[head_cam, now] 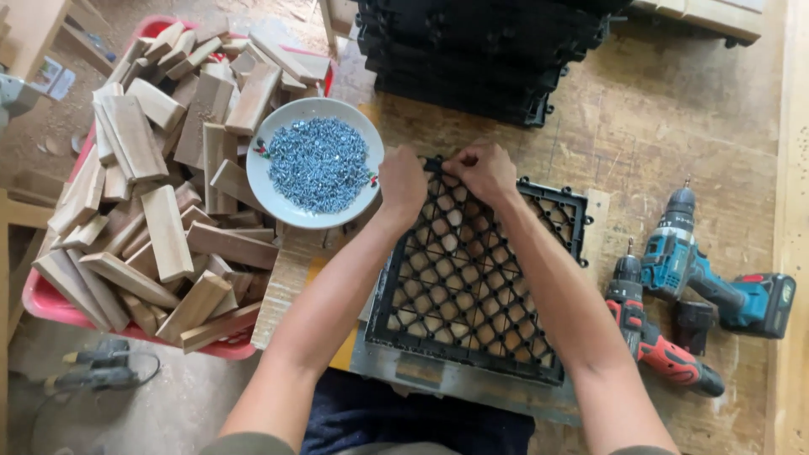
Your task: Screwing a black plastic grid onto wooden slats using a power drill to assemble a modular tile.
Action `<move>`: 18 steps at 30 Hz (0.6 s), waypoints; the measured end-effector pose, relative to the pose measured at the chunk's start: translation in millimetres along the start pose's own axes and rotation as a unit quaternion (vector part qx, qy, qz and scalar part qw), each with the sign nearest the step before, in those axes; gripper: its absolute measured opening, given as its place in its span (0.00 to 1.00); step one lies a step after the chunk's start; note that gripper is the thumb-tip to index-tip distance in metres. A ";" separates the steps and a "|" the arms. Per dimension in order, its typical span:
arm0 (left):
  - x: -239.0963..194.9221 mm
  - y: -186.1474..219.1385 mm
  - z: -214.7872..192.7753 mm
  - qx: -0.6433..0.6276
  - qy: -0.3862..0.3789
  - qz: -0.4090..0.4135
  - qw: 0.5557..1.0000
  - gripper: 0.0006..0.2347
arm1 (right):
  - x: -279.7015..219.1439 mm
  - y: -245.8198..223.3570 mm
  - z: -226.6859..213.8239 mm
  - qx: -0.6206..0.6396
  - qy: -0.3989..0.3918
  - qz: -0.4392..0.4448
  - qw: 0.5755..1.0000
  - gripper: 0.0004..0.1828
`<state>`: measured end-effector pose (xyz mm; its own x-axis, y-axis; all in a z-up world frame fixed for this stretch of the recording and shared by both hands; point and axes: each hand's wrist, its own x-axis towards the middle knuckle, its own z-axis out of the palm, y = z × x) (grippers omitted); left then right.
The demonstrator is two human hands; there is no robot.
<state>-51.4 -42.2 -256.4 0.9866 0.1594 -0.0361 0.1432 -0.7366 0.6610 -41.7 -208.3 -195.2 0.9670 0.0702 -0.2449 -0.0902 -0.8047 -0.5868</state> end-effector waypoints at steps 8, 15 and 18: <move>-101.5 35.4 -57.2 0.056 -0.031 0.160 0.985 0.20 | -3.0 14.6 12.7 -0.102 0.079 -0.133 0.983 0.16; -92.4 -4.9 -17.2 0.027 0.029 0.204 0.978 0.26 | -80.6 15.8 -3.9 -0.074 0.217 -0.324 0.918 0.23; -108.7 4.8 -39.5 0.027 0.031 0.212 0.976 0.32 | -152.2 45.2 -18.0 -0.065 0.188 -0.331 0.922 0.22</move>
<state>-161.0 -37.1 -219.6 0.9517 -0.1287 0.2787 -0.2712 -0.7779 0.5668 -188.7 -266.0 -170.5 0.8163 0.3821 0.4332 0.5557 -0.7243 -0.4082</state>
